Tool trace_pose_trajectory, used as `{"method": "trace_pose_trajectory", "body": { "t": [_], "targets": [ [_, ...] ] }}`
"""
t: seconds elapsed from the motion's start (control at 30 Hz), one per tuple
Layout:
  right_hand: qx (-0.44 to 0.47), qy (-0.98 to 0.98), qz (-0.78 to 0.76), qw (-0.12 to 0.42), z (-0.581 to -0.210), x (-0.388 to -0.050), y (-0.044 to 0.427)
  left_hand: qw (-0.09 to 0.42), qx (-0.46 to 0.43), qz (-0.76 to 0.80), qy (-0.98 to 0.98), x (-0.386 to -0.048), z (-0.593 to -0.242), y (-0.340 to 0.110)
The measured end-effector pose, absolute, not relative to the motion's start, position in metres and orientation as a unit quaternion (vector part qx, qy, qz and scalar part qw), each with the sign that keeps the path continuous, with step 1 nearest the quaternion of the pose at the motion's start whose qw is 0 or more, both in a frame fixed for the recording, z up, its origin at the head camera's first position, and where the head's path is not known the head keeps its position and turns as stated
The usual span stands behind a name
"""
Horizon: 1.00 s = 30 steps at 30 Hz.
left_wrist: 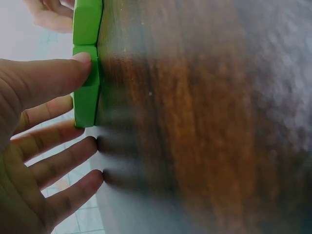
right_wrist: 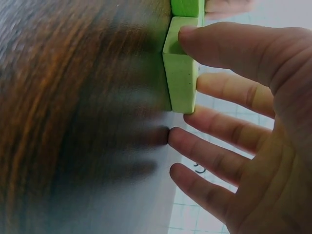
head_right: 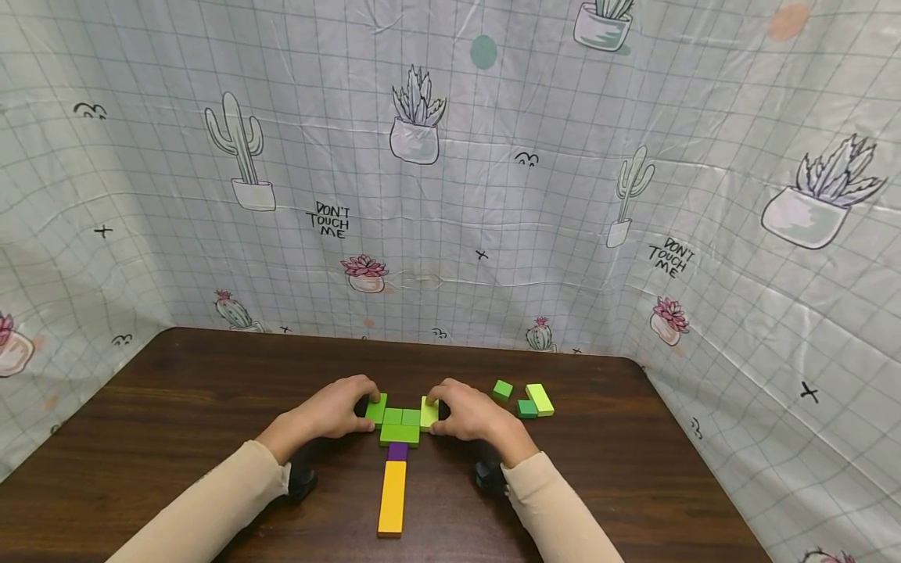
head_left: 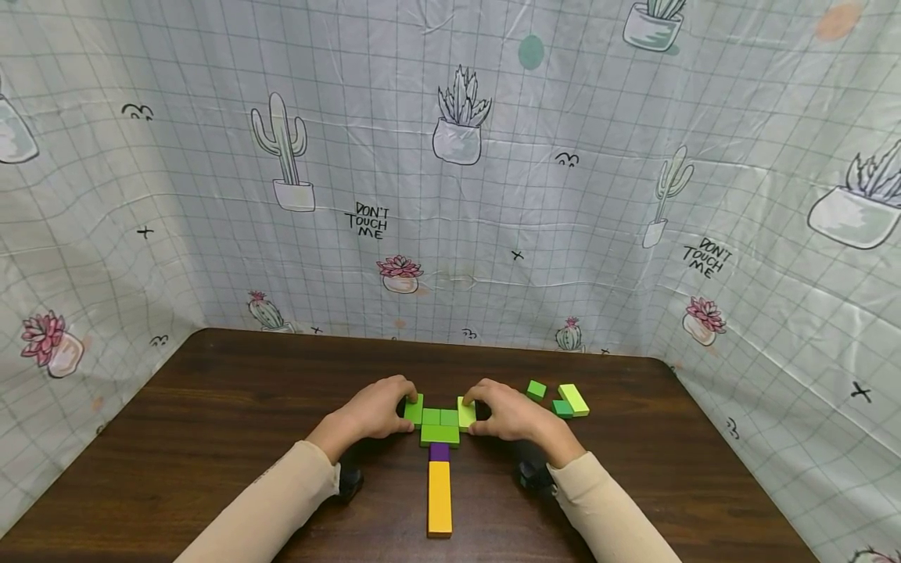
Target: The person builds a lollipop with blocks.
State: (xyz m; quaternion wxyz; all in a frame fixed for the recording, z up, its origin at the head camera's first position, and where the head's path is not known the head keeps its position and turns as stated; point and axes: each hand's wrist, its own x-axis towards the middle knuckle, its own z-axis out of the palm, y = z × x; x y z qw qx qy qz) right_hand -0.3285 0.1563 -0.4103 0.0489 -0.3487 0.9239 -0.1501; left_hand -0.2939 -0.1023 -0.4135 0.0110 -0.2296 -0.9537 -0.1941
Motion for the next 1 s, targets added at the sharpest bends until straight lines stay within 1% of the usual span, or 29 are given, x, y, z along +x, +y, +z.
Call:
{"method": "trace_pose_trajectory", "body": {
  "t": [0.4,0.67,1.0],
  "targets": [
    [-0.350,0.921,-0.166,0.043,-0.404,-0.328,0.163,0.010,-0.227,-0.200,-0.953,-0.294,-0.413,-0.103],
    [-0.292,0.939,-0.179,0.021,-0.397,-0.337,0.190,0.008,-0.226,-0.200,-0.953,-0.293,-0.412,-0.103],
    [-0.261,0.947,-0.187,-0.008,-0.397,-0.351,0.222,0.005,-0.225,-0.203,-0.953,-0.293,-0.412,-0.102]
  ]
}}
